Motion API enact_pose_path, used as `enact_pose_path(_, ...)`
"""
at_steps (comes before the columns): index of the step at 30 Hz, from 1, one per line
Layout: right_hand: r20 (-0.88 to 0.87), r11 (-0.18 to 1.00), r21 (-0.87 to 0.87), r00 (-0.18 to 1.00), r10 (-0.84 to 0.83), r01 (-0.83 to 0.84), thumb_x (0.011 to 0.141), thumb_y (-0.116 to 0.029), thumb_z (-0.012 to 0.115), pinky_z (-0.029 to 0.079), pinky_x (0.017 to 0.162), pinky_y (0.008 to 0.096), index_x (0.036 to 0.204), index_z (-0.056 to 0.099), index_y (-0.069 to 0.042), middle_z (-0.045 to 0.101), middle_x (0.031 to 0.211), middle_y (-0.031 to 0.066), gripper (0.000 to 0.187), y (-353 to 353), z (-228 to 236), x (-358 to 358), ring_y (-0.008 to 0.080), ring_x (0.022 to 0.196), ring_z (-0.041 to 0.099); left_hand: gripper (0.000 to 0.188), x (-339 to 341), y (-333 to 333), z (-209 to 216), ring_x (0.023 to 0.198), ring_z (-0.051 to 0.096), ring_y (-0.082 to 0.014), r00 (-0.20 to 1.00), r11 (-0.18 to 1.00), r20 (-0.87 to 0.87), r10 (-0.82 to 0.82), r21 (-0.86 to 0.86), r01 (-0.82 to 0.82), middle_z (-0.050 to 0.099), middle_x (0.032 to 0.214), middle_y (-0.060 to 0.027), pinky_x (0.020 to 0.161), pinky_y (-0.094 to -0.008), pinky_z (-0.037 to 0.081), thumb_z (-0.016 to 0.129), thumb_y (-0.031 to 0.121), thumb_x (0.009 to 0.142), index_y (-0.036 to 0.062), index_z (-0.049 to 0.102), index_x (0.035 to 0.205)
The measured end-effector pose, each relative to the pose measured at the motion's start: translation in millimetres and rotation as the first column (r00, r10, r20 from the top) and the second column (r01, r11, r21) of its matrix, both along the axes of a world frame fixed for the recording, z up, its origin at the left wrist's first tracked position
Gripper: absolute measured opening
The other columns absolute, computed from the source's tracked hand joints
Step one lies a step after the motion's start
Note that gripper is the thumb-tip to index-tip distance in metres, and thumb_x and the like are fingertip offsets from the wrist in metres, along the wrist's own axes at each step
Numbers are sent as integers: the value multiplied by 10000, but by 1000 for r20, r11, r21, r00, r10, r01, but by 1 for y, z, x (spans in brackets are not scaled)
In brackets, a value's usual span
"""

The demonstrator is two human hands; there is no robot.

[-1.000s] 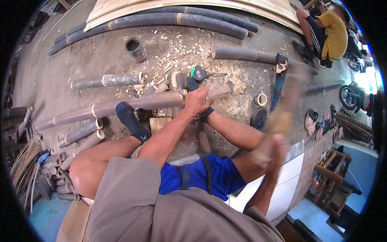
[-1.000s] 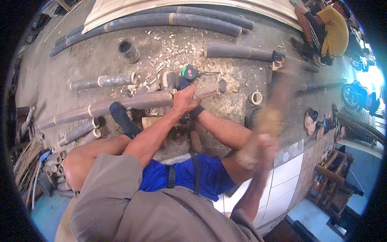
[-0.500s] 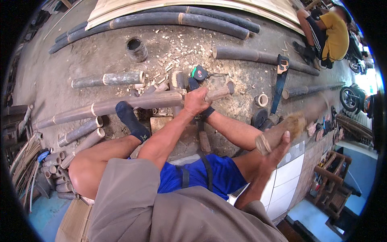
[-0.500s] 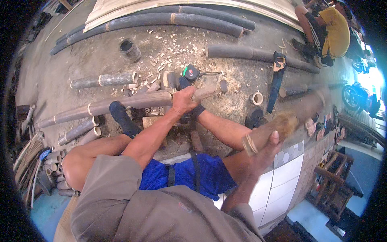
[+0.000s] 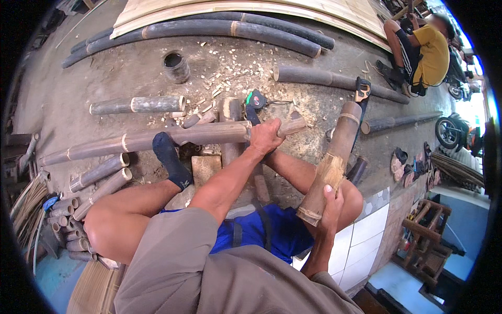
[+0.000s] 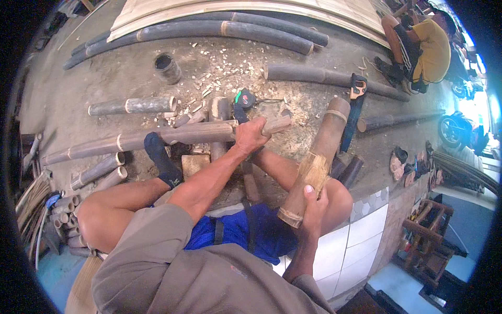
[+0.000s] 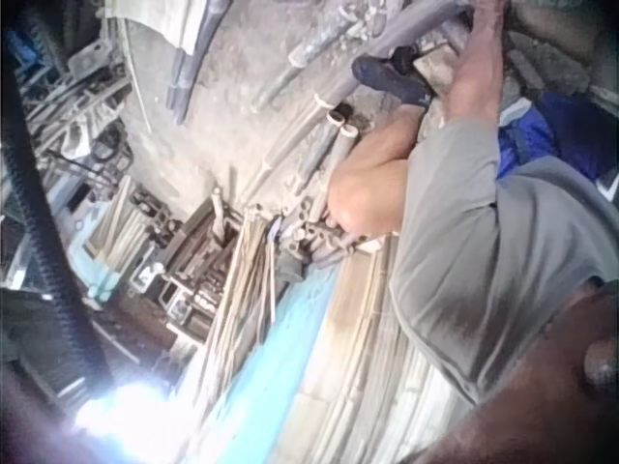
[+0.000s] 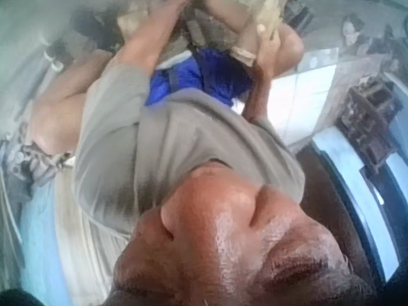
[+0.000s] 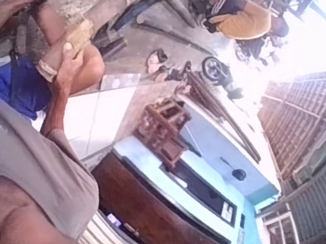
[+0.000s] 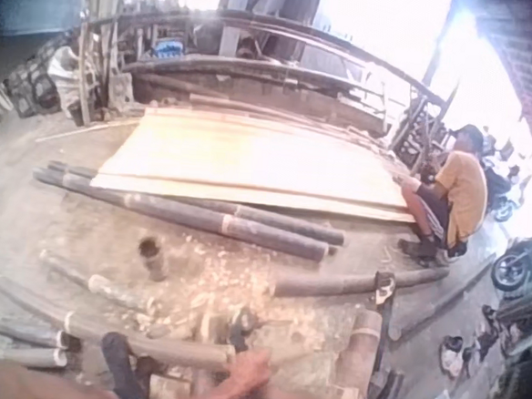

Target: The person assembles bamboo poles into a cross-shaped structure by hand, repeatedly inserting and adjusting pieces to fit together. They handle multiple bamboo segments, aligning them and tapping them into place while seated on the floor.

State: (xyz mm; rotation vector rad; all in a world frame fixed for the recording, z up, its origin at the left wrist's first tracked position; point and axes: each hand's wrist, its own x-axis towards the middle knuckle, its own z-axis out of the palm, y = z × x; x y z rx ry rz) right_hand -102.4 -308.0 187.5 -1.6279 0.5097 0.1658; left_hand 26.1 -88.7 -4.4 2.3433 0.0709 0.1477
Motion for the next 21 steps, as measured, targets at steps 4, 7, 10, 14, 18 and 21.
enact_pose_path(4,-87,995,-97,996,-12,3,989,-227,679,503,1040,378,1500,508,38,640,1341,151,601,5,-2,0,255,1191,625,374,-1,-8,2,846,727,-391,998,997,45,46,-55,-44,714,918,-128,702,-514,571,843,324,752,102,610,942)
enact_pose_path(7,-106,995,-97,994,-27,17,987,-227,686,502,1048,380,1509,496,44,639,1349,153,618,20,1,5,263,1195,627,341,-3,-8,1,829,720,-381,994,994,84,74,-83,-67,695,883,-121,703,-509,570,839,292,747,99,608,907)
enact_pose_path(10,-105,998,-68,994,-23,16,981,-218,692,499,1056,382,1524,481,47,634,1363,159,640,18,-7,6,267,1206,626,304,11,-14,16,855,722,-411,981,975,14,194,-113,-191,723,896,-143,726,-529,561,822,270,771,91,629,922)
enact_pose_path(14,-115,990,-141,992,-41,25,959,-236,715,492,1069,391,1530,469,51,627,1373,171,684,20,-9,2,273,1229,619,407,93,29,69,903,749,-420,573,306,-315,757,-604,-736,754,926,-254,822,-503,560,799,287,847,1,674,1108)
enact_pose_path(18,15,973,-201,993,119,-113,935,-275,739,478,1080,396,1534,459,54,623,1372,174,738,11,-28,-11,282,1236,613,515,93,108,81,849,710,-249,752,476,-132,646,-700,-532,748,961,-149,802,-404,552,823,366,916,-32,659,1198)
enact_pose_path(21,-29,970,-191,988,149,-152,926,-294,747,468,1089,398,1543,445,56,613,1383,177,770,25,-44,-14,287,1252,601,459,84,191,69,799,658,-151,688,437,14,726,-782,-445,711,944,-77,723,-332,533,762,375,1008,-11,614,1206)
